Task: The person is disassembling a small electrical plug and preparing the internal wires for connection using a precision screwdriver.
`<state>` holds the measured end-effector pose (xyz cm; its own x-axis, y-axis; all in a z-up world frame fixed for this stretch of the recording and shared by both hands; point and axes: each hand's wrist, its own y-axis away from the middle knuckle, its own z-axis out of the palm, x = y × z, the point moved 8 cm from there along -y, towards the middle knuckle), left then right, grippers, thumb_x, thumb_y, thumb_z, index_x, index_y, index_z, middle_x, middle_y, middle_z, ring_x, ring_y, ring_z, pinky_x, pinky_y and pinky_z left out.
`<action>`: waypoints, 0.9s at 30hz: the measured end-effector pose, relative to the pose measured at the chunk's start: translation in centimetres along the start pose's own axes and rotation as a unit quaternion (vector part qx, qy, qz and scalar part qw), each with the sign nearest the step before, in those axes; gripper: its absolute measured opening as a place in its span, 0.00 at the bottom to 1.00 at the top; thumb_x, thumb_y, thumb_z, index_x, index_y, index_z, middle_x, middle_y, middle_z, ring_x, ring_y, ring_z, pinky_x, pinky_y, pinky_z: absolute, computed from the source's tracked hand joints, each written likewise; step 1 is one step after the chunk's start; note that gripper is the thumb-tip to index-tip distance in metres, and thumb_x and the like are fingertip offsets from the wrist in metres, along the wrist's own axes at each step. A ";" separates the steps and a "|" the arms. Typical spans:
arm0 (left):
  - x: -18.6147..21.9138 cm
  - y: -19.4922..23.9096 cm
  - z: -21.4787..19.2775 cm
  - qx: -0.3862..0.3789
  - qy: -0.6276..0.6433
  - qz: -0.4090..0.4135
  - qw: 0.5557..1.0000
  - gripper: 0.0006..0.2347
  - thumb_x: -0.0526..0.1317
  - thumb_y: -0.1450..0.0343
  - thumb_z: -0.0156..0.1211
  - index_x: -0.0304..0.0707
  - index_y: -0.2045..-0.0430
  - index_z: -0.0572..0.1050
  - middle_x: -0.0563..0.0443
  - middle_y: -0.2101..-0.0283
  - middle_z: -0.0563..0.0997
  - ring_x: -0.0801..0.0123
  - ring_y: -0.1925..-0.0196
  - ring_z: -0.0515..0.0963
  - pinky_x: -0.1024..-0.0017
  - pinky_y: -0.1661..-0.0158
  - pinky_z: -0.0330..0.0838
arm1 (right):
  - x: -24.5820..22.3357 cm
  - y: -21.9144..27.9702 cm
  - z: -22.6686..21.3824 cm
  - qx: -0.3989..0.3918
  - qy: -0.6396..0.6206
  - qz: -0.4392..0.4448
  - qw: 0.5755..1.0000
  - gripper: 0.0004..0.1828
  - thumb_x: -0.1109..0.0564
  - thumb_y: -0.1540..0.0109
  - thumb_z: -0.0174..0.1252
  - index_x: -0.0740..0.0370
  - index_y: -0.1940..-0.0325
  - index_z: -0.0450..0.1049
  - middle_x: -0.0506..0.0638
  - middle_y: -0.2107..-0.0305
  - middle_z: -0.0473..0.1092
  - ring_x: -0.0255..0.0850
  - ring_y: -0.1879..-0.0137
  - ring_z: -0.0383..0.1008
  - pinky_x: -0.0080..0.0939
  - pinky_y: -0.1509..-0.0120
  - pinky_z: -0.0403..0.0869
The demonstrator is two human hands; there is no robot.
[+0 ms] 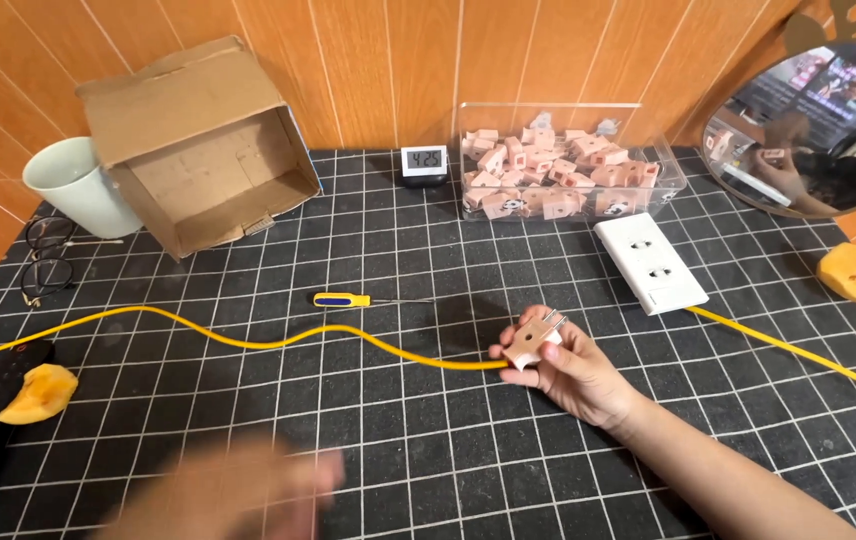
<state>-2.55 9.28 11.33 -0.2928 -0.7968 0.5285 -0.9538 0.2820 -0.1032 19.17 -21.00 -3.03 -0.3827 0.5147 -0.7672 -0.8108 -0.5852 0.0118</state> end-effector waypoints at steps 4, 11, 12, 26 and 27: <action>-3.6 -13.2 -0.4 0.052 -0.027 0.037 0.998 0.12 0.45 0.25 0.52 0.50 0.56 0.84 0.61 0.52 0.90 0.69 0.51 0.87 0.64 0.49 0.75 | -0.6 0.1 0.7 -0.107 -0.070 0.003 0.992 0.23 0.52 0.35 0.66 0.64 0.41 0.68 0.63 0.53 0.73 0.54 0.46 0.77 0.38 0.55 0.81; -11.0 -21.3 7.3 -0.090 -0.135 0.062 0.985 0.22 0.29 0.30 0.51 0.48 0.40 0.73 0.54 0.43 0.76 0.59 0.43 0.73 0.57 0.46 0.72 | -1.5 0.0 0.8 -0.030 0.045 -0.035 0.998 0.35 0.44 0.35 0.61 0.70 0.32 0.65 0.58 0.50 0.69 0.44 0.56 0.75 0.30 0.68 0.69; -10.7 -21.4 7.5 -0.090 -0.136 0.063 0.985 0.22 0.29 0.30 0.51 0.48 0.40 0.73 0.54 0.43 0.76 0.59 0.43 0.73 0.57 0.46 0.72 | -1.6 0.0 0.8 -0.030 0.045 -0.036 0.998 0.35 0.44 0.35 0.61 0.70 0.32 0.65 0.58 0.50 0.69 0.44 0.56 0.75 0.30 0.68 0.69; -3.5 -18.1 7.4 0.071 0.264 0.040 0.961 0.12 0.32 0.29 0.58 0.44 0.53 0.76 0.54 0.47 0.87 0.69 0.43 0.86 0.72 0.43 0.74 | -2.1 -0.1 -0.7 0.034 0.059 -0.052 0.996 0.22 0.56 0.32 0.55 0.68 0.36 0.73 0.73 0.48 0.76 0.64 0.46 0.81 0.49 0.52 0.83; -3.3 -17.8 7.5 0.068 0.263 0.040 0.961 0.12 0.32 0.29 0.58 0.44 0.53 0.76 0.54 0.47 0.87 0.69 0.43 0.86 0.72 0.43 0.74 | -2.1 -0.2 -0.6 0.035 0.057 -0.052 0.996 0.22 0.56 0.32 0.55 0.68 0.36 0.73 0.73 0.48 0.76 0.64 0.46 0.81 0.49 0.52 0.83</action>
<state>14.90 2.82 5.08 -0.3249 -0.3845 0.8641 -0.9403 0.2290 -0.2516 20.37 -22.32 -1.81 -0.2451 0.4940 -0.8342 -0.8741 -0.4848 -0.0302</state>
